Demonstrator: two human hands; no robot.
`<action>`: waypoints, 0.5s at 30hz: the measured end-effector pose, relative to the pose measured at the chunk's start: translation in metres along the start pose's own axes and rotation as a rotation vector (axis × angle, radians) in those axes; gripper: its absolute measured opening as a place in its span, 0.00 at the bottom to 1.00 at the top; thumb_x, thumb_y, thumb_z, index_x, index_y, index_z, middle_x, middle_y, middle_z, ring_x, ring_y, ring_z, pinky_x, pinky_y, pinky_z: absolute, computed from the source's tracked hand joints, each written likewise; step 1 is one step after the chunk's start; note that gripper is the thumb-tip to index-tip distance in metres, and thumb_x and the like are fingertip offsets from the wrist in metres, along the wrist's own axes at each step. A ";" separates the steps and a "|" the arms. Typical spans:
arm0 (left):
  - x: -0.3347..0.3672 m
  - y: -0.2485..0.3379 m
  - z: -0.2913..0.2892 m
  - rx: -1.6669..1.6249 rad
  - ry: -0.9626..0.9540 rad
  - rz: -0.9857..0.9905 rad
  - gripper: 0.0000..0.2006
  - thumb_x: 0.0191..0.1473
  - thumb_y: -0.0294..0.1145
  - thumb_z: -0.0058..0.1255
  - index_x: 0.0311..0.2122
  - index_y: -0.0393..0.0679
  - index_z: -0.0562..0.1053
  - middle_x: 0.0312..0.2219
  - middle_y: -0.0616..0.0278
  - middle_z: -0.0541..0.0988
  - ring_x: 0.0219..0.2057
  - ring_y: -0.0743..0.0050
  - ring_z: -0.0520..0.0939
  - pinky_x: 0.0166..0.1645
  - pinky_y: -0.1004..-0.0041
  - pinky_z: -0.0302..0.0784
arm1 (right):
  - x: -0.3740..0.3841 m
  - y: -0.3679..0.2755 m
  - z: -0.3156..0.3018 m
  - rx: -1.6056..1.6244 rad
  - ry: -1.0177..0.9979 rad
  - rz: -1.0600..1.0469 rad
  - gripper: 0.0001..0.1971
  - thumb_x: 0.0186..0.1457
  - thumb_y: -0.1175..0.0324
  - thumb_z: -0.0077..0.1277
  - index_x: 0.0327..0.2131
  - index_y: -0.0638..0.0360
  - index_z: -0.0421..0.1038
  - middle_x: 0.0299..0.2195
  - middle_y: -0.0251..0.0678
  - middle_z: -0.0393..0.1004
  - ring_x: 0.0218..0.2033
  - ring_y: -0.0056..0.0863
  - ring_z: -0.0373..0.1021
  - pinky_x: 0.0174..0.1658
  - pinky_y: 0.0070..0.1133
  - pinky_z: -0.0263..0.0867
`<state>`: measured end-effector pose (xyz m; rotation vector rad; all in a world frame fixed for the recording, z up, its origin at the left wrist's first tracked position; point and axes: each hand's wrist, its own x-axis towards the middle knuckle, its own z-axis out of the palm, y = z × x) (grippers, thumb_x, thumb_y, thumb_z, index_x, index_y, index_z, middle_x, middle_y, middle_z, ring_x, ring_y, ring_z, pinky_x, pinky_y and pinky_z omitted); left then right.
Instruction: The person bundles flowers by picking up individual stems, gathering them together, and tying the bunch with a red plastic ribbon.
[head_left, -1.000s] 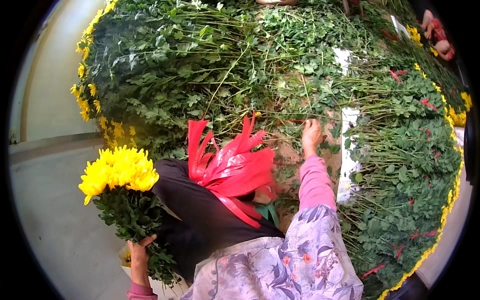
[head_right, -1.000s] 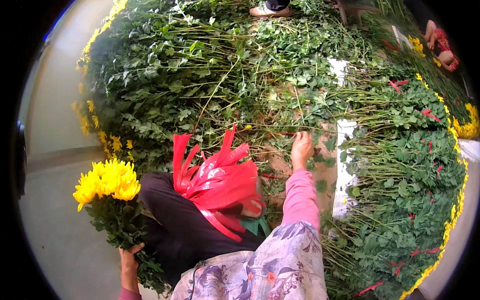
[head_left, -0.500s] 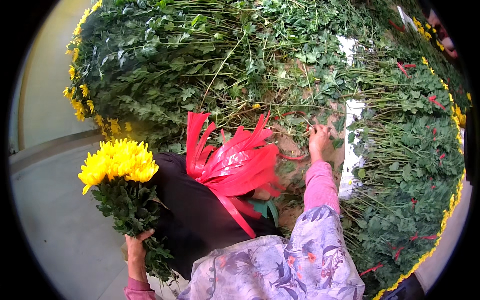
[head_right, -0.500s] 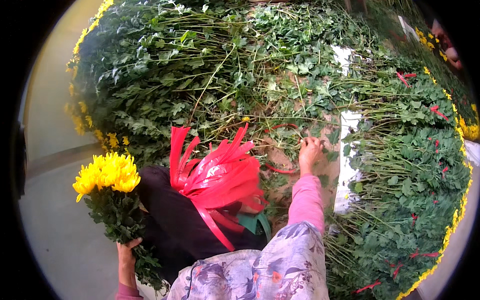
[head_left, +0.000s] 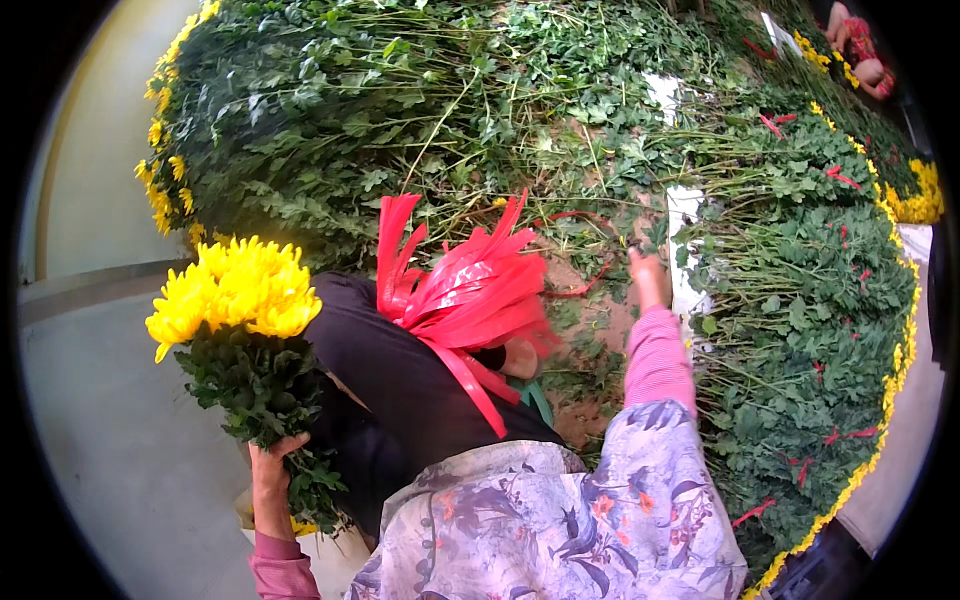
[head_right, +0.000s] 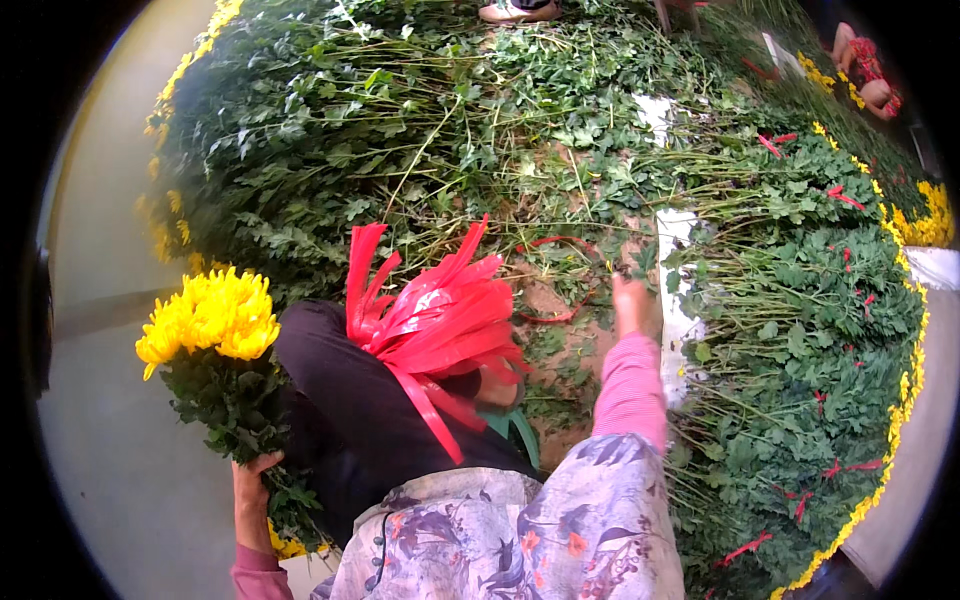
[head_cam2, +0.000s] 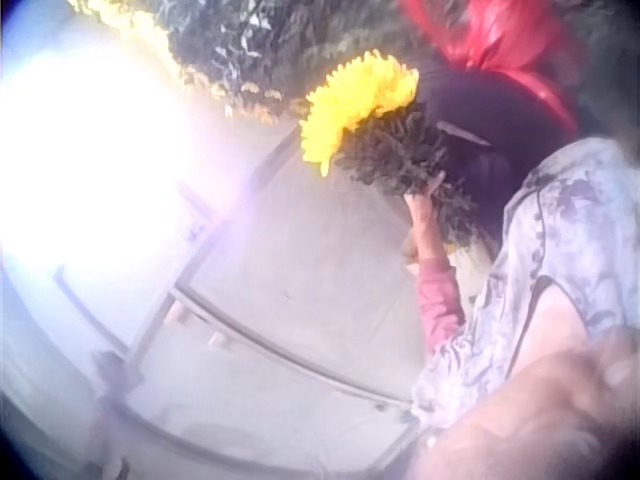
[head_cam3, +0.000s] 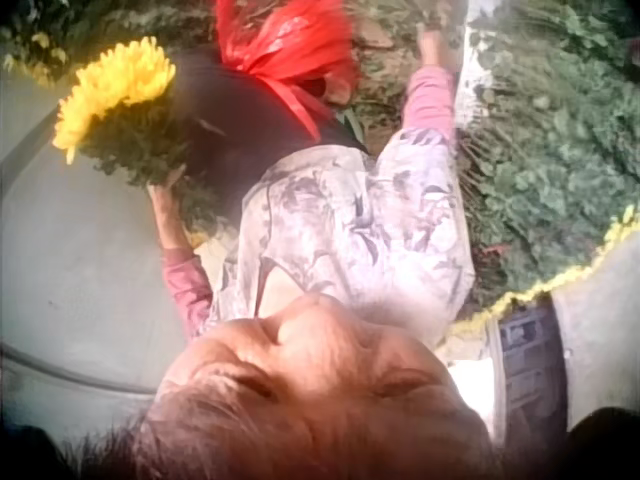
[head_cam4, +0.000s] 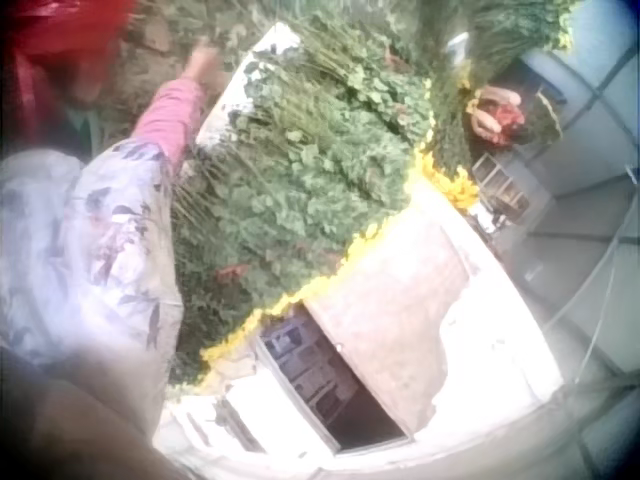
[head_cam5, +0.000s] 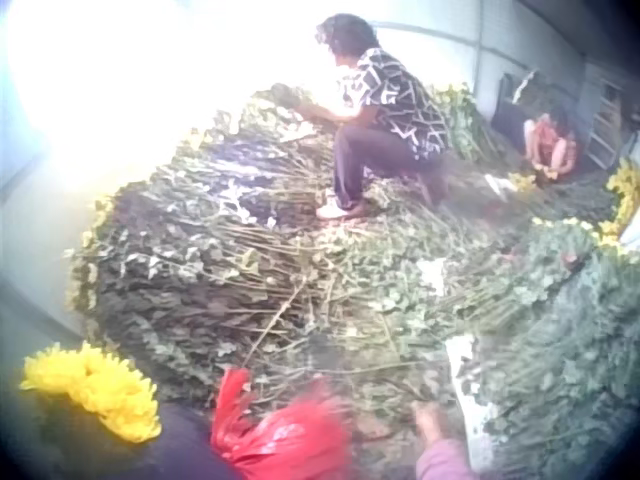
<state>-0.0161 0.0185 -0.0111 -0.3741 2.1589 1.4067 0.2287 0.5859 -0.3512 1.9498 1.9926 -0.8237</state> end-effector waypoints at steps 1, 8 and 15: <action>0.000 0.003 0.002 0.005 -0.016 0.004 0.29 0.29 0.13 0.59 0.45 0.39 0.73 0.38 0.64 0.76 0.41 0.66 0.76 0.46 0.68 0.75 | -0.009 -0.001 0.024 -0.047 -0.046 0.029 0.26 0.54 0.44 0.49 0.42 0.57 0.77 0.45 0.55 0.73 0.49 0.49 0.70 0.49 0.37 0.66; -0.017 -0.008 -0.032 -0.146 0.036 -0.058 0.26 0.32 0.13 0.57 0.44 0.37 0.73 0.36 0.61 0.78 0.39 0.63 0.79 0.45 0.68 0.77 | -0.026 0.032 0.129 0.920 0.030 0.259 0.12 0.60 0.57 0.46 0.39 0.53 0.71 0.32 0.43 0.77 0.28 0.36 0.73 0.29 0.28 0.69; -0.042 0.005 -0.026 -0.228 -0.223 0.170 0.30 0.35 0.08 0.52 0.50 0.35 0.72 0.49 0.51 0.76 0.51 0.58 0.76 0.52 0.68 0.74 | -0.071 -0.115 -0.040 1.229 -0.130 -0.461 0.11 0.63 0.60 0.45 0.41 0.56 0.69 0.32 0.34 0.73 0.25 0.21 0.69 0.23 0.19 0.65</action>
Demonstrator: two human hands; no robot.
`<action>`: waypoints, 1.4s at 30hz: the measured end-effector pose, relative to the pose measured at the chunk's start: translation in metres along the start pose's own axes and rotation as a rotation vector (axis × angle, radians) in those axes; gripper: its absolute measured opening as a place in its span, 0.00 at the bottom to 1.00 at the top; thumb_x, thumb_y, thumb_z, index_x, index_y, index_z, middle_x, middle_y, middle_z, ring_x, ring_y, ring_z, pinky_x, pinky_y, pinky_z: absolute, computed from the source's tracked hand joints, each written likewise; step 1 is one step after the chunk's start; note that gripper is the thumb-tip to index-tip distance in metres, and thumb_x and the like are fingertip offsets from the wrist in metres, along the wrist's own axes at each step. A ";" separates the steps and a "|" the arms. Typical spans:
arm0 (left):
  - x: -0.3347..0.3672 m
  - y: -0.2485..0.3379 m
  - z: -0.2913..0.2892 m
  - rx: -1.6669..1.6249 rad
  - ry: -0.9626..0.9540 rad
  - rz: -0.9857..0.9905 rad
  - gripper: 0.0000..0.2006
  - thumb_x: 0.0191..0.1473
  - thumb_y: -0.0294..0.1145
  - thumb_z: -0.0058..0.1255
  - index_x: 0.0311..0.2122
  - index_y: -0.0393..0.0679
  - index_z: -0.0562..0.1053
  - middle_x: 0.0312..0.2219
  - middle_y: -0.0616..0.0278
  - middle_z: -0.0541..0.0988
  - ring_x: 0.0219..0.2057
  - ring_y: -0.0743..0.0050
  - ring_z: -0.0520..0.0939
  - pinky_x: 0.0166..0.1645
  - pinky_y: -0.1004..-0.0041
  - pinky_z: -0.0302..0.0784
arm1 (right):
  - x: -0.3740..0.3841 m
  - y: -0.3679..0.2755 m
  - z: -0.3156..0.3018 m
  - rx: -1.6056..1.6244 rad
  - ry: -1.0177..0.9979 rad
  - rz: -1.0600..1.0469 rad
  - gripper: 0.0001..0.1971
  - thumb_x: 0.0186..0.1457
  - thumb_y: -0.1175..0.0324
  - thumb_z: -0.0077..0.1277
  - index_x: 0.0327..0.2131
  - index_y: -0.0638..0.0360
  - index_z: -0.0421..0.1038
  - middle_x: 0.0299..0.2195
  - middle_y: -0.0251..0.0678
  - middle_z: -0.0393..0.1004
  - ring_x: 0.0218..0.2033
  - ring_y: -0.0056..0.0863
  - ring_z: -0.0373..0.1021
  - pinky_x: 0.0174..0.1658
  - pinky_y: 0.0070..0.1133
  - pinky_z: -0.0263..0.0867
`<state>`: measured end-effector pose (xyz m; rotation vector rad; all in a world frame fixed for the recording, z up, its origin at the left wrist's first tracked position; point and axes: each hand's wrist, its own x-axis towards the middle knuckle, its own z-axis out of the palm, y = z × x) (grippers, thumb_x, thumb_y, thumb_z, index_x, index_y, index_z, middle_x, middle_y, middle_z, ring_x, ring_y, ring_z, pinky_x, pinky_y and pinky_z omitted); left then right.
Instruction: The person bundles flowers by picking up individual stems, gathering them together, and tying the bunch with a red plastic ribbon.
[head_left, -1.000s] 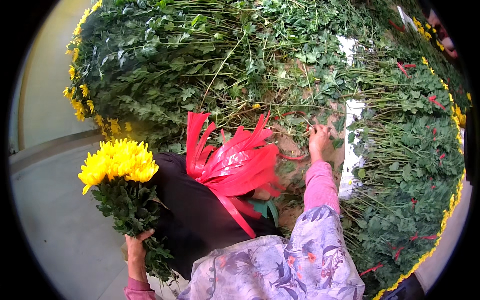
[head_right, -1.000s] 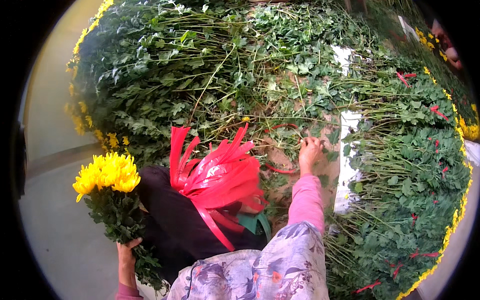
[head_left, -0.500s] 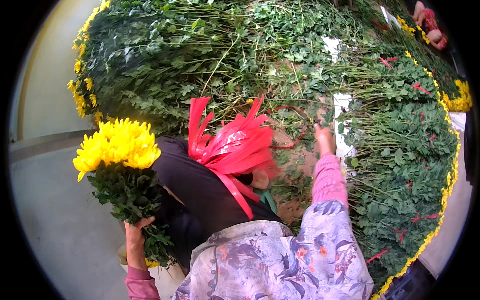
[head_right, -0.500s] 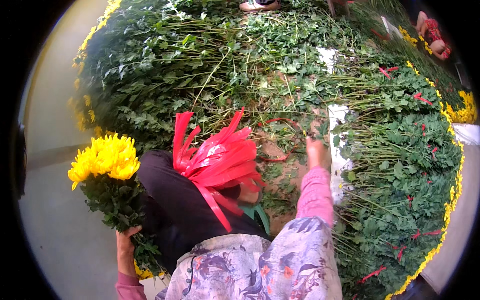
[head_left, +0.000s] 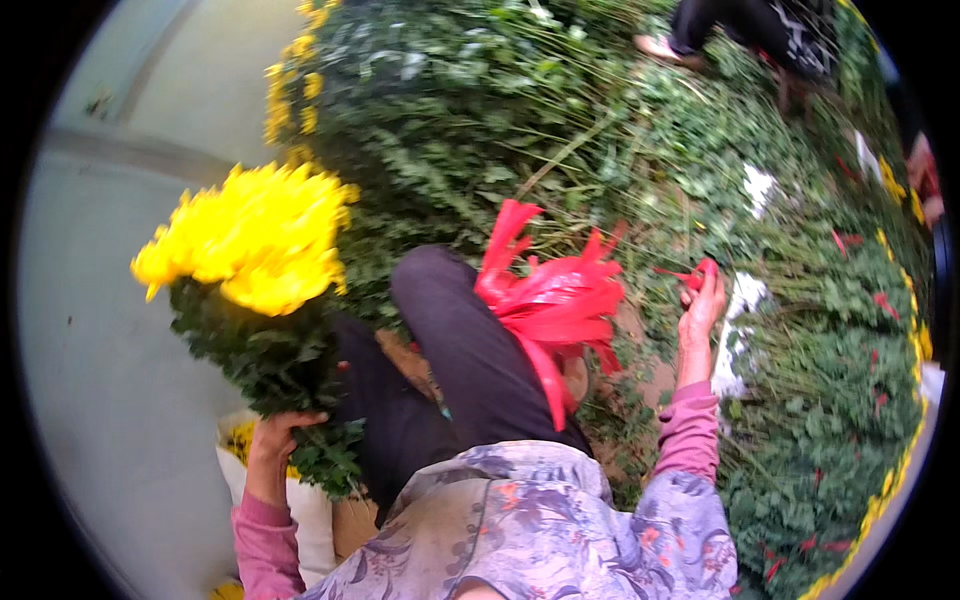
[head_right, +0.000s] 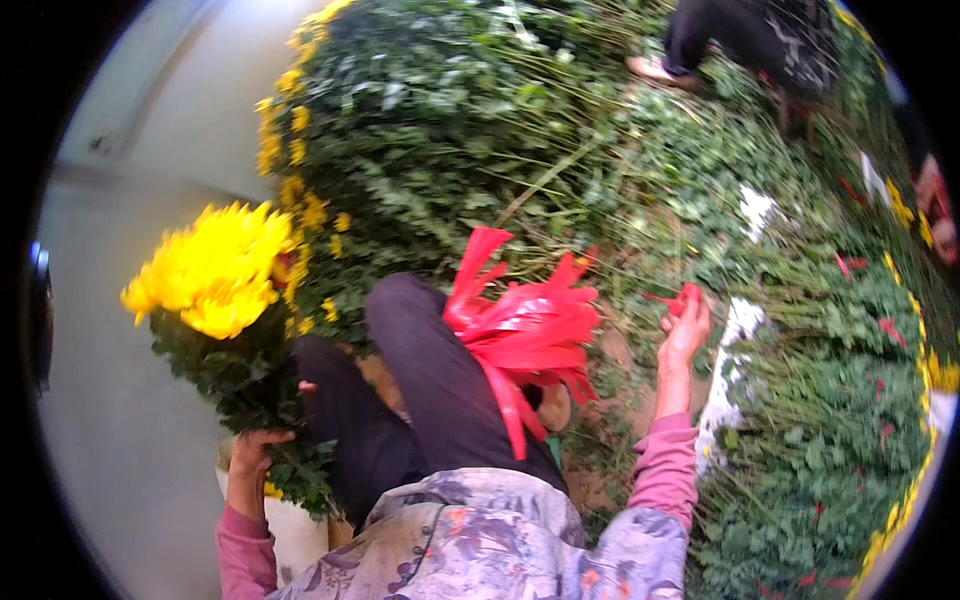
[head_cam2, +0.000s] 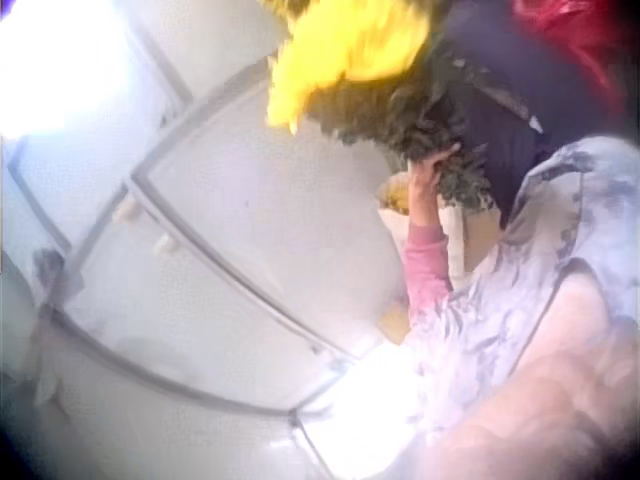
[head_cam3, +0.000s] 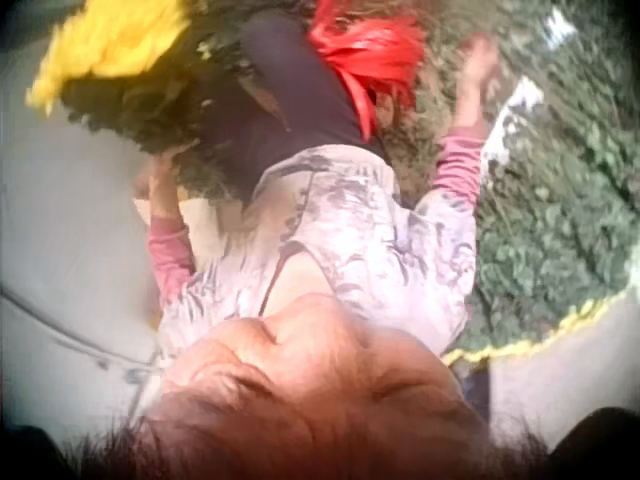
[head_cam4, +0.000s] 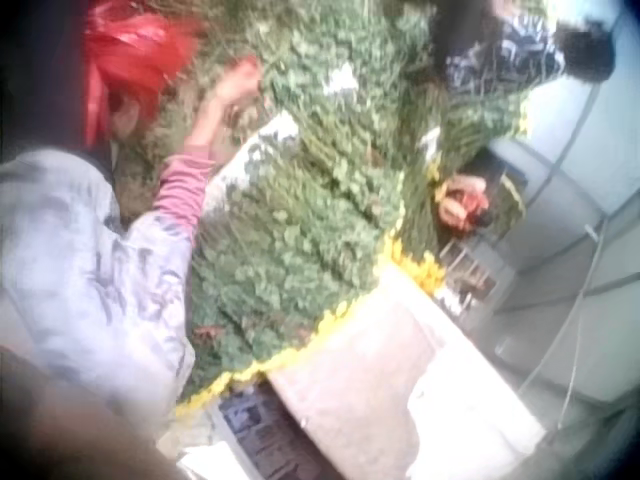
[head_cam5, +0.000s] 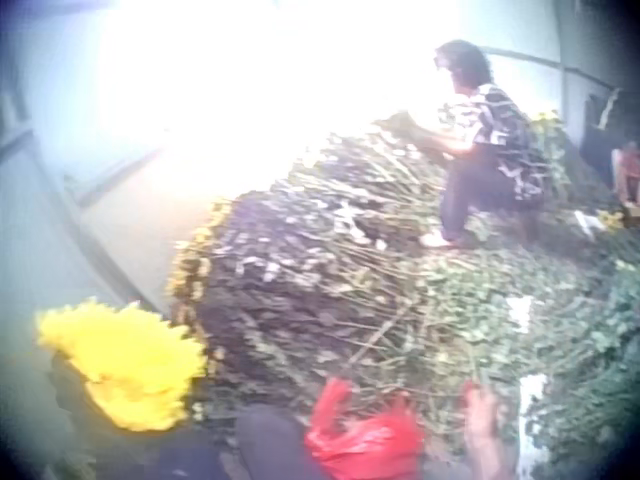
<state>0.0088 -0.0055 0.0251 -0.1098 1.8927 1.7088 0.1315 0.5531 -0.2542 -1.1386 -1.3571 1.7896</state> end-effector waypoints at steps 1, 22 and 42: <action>-0.001 0.003 -0.004 0.025 -0.010 -0.061 0.31 0.33 0.14 0.54 0.51 0.34 0.72 0.49 0.52 0.76 0.51 0.59 0.75 0.56 0.66 0.70 | -0.012 -0.034 0.044 -0.163 -0.156 -0.135 0.12 0.62 0.61 0.46 0.42 0.58 0.70 0.34 0.35 0.74 0.29 0.21 0.70 0.27 0.20 0.67; 0.013 0.012 0.023 0.074 -0.184 -0.162 0.22 0.34 0.19 0.59 0.41 0.37 0.76 0.34 0.62 0.80 0.34 0.76 0.78 0.37 0.73 0.74 | -0.292 -0.162 0.237 -0.602 -1.595 -0.684 0.08 0.52 0.70 0.50 0.36 0.63 0.72 0.30 0.47 0.75 0.32 0.45 0.72 0.36 0.34 0.67; 0.029 -0.049 0.063 0.825 0.088 0.331 0.19 0.44 0.50 0.59 0.34 0.44 0.75 0.26 0.52 0.79 0.33 0.49 0.81 0.38 0.57 0.77 | -0.281 -0.124 0.314 0.083 -1.615 0.359 0.16 0.66 0.64 0.41 0.23 0.55 0.60 0.16 0.22 0.52 0.17 0.14 0.49 0.21 0.16 0.49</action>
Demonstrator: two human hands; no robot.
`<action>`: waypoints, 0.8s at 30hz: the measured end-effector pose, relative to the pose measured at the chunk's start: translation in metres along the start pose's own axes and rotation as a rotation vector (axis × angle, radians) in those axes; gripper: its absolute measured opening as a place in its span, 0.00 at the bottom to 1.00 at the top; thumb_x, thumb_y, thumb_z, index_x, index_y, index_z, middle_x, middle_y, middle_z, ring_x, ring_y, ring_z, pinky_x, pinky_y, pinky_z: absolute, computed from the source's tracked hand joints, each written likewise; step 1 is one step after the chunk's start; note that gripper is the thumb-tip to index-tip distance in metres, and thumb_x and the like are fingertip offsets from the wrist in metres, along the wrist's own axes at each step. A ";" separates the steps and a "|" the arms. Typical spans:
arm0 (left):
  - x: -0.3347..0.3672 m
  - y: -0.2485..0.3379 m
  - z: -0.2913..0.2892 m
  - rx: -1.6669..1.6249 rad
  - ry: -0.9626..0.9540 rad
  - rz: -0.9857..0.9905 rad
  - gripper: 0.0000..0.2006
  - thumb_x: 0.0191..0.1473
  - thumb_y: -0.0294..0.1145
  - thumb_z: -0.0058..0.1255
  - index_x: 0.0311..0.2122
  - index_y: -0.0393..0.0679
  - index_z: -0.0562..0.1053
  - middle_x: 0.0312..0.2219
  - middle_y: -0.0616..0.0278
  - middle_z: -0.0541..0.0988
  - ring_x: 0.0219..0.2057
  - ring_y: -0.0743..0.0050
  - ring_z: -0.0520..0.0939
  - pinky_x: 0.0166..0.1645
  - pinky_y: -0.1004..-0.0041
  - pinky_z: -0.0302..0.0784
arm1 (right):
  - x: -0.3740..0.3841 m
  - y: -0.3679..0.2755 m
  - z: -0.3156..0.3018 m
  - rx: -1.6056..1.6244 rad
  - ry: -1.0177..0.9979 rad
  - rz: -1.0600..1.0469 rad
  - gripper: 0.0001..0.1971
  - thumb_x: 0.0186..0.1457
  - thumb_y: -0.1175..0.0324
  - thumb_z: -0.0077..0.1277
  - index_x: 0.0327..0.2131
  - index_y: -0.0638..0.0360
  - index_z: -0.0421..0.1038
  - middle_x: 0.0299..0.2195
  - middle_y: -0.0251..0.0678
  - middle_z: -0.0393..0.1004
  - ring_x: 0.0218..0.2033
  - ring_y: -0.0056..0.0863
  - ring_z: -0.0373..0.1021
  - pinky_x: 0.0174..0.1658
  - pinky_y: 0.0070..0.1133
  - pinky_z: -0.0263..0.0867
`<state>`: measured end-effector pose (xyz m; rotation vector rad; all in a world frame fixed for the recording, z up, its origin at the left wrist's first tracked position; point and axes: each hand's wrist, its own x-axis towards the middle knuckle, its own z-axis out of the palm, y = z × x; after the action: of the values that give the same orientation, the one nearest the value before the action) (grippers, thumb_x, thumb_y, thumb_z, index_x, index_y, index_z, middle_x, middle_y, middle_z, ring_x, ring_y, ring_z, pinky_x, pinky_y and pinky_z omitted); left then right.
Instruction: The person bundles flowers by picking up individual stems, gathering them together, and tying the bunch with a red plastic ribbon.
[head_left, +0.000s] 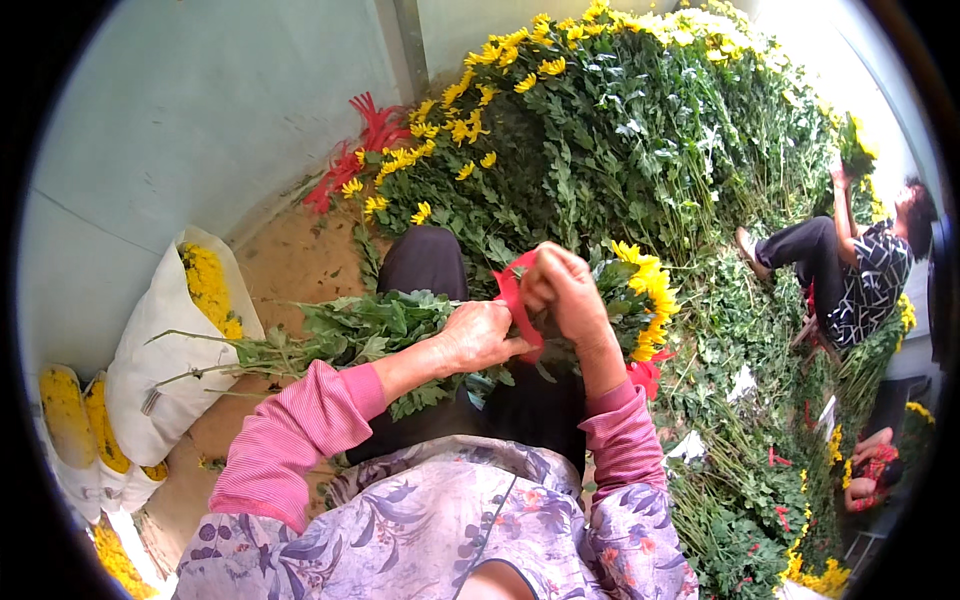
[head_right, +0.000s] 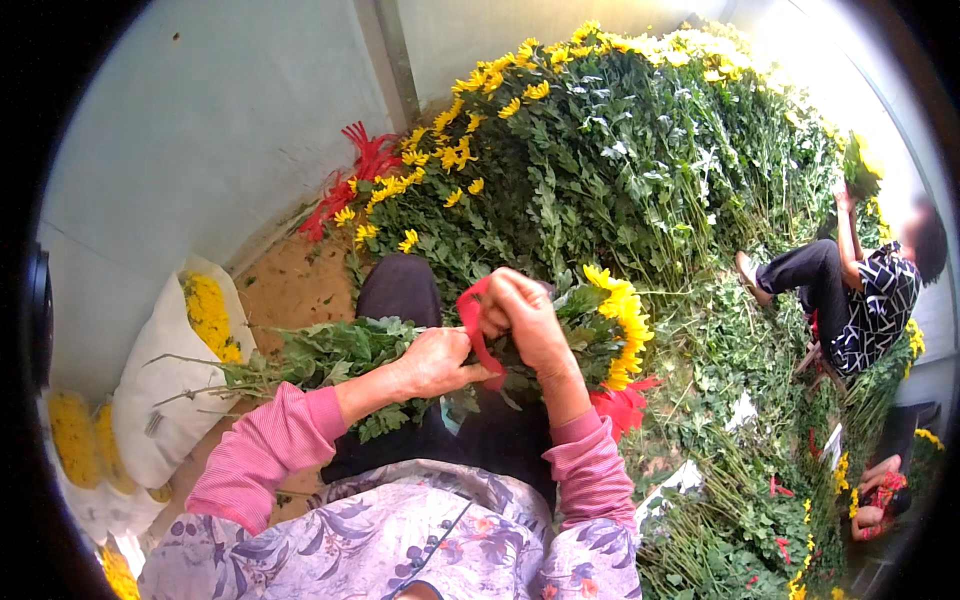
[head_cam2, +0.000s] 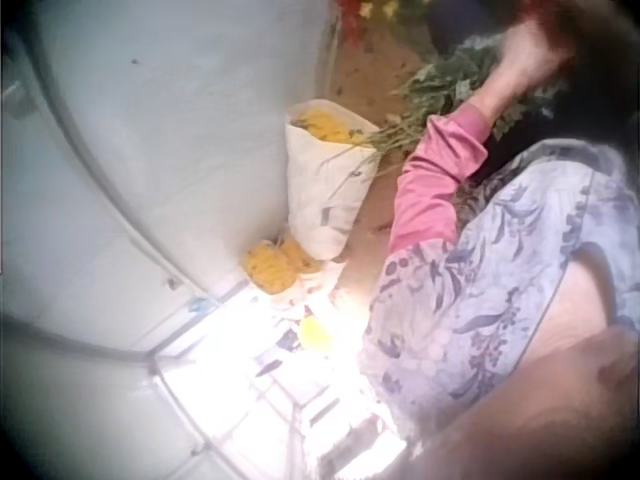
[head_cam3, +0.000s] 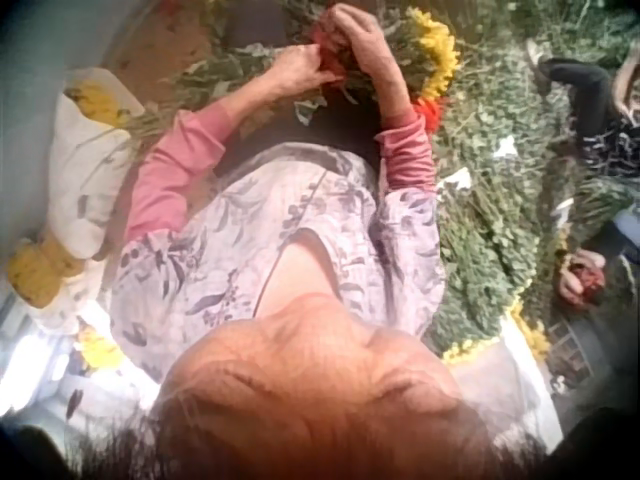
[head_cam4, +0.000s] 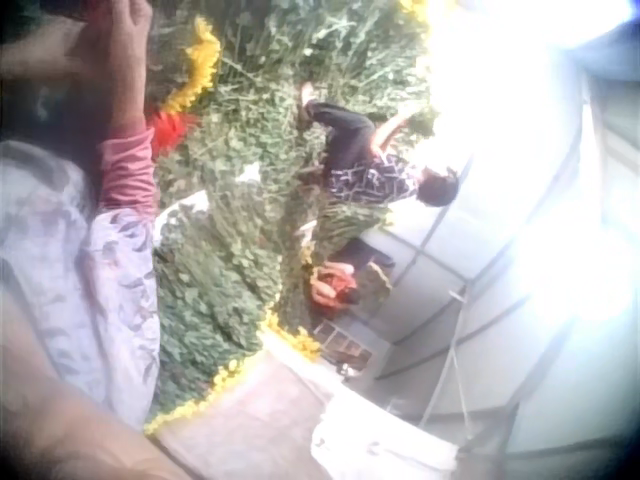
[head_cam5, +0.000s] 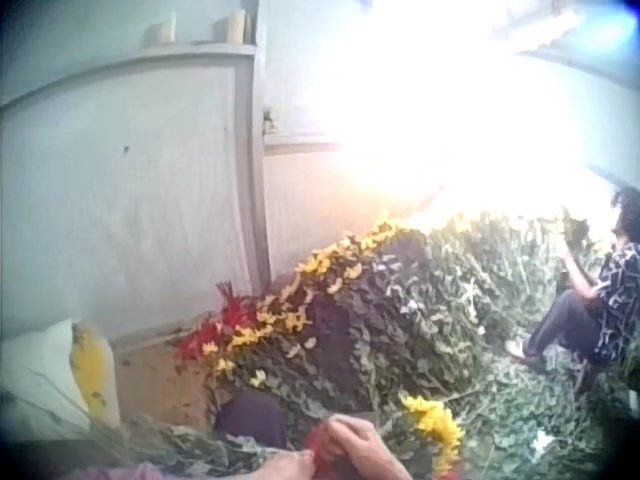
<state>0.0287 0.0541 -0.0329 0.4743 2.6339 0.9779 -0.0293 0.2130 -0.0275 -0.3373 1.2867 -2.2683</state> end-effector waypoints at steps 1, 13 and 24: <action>0.001 0.000 0.000 0.025 -0.040 -0.026 0.19 0.46 0.52 0.57 0.32 0.45 0.76 0.25 0.52 0.79 0.32 0.49 0.81 0.38 0.57 0.77 | 0.000 0.001 0.002 -0.023 -0.037 0.070 0.14 0.65 0.65 0.42 0.25 0.57 0.62 0.17 0.22 0.54 0.17 0.13 0.51 0.22 0.16 0.52; -0.004 0.009 0.035 0.207 0.320 0.069 0.17 0.42 0.44 0.60 0.34 0.43 0.73 0.27 0.55 0.76 0.32 0.56 0.79 0.37 0.58 0.73 | 0.055 -0.020 -0.031 -1.322 0.071 0.237 0.31 0.61 0.39 0.38 0.28 0.61 0.75 0.23 0.37 0.76 0.25 0.29 0.74 0.31 0.23 0.69; -0.009 0.012 0.054 0.391 0.578 0.182 0.11 0.40 0.35 0.54 0.30 0.44 0.69 0.21 0.61 0.69 0.23 0.62 0.74 0.27 0.62 0.65 | 0.080 0.052 -0.010 -1.896 -0.832 0.733 0.16 0.52 0.56 0.49 0.37 0.55 0.80 0.39 0.40 0.79 0.43 0.38 0.75 0.45 0.31 0.70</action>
<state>0.0595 0.0900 -0.0632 0.5984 3.3845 0.7226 -0.0854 0.1553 -0.0793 -0.9793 2.0189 0.2528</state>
